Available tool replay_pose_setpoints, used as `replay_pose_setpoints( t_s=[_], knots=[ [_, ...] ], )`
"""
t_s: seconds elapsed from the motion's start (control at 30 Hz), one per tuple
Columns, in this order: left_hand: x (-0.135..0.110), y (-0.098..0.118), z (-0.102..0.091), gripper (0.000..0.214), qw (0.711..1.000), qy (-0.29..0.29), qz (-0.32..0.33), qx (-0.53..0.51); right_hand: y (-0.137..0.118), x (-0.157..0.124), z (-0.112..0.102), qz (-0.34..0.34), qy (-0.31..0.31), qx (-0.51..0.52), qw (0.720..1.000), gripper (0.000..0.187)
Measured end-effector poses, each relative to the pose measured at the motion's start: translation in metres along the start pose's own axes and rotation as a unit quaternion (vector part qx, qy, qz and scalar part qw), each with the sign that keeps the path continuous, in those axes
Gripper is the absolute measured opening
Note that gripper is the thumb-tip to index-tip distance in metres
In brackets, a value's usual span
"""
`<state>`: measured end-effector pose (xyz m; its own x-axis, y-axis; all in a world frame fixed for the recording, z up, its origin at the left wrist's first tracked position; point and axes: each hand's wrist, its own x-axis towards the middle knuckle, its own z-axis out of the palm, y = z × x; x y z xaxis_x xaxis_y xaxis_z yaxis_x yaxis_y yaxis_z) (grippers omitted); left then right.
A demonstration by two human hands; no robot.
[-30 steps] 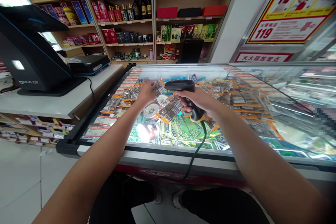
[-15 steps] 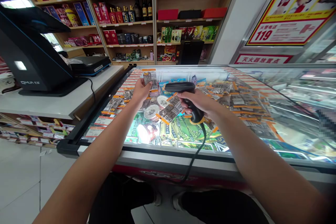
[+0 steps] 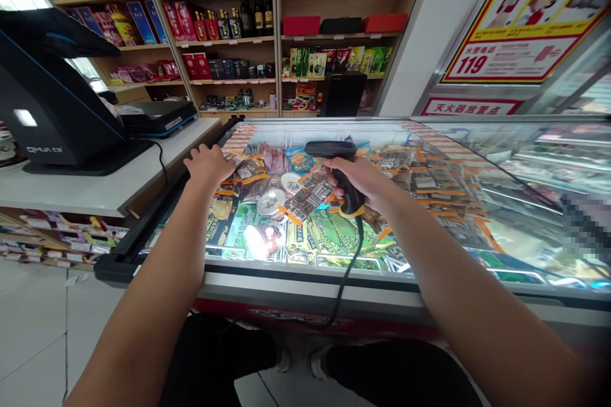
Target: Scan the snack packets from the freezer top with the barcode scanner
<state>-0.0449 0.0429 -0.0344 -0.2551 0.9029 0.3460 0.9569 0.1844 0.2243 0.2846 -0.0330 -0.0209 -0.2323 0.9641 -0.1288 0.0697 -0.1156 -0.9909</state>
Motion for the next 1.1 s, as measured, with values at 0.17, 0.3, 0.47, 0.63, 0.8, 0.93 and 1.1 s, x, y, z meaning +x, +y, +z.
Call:
replay_pose_setpoints(
  t_s=[0.17,0.3,0.47,0.63,0.8,0.93,1.1],
  knots=[
    [-0.034,0.043,-0.002,0.032,0.979,-0.014,0.189,-0.074,0.000,0.000,0.001,-0.003,0.006,-0.002,1.000,0.021],
    [-0.079,0.078,0.002,0.057,0.908,-0.247,0.317,-0.116,0.000,-0.001,0.001,-0.016,0.001,0.001,1.000,0.022],
    [-0.093,0.083,0.002,0.060,0.892,-0.280,0.351,-0.057,-0.001,-0.002,0.003,-0.010,0.002,-0.010,1.000,0.026],
    [-0.065,0.059,-0.016,0.079,0.884,-0.300,0.357,-0.041,-0.007,-0.009,-0.001,-0.029,-0.088,-0.042,0.995,0.026],
    [-0.050,0.044,-0.022,0.066,0.884,-0.253,0.385,-0.076,-0.010,-0.017,-0.003,-0.044,-0.197,-0.116,0.973,0.030],
    [-0.049,0.047,-0.018,0.057,0.874,-0.208,0.427,-0.104,-0.008,-0.018,0.000,-0.045,-0.208,-0.155,0.965,0.033],
    [-0.050,0.049,-0.014,0.055,0.869,-0.200,0.438,-0.114,-0.006,-0.016,-0.001,-0.053,-0.231,-0.178,0.955,0.033]
  ],
)
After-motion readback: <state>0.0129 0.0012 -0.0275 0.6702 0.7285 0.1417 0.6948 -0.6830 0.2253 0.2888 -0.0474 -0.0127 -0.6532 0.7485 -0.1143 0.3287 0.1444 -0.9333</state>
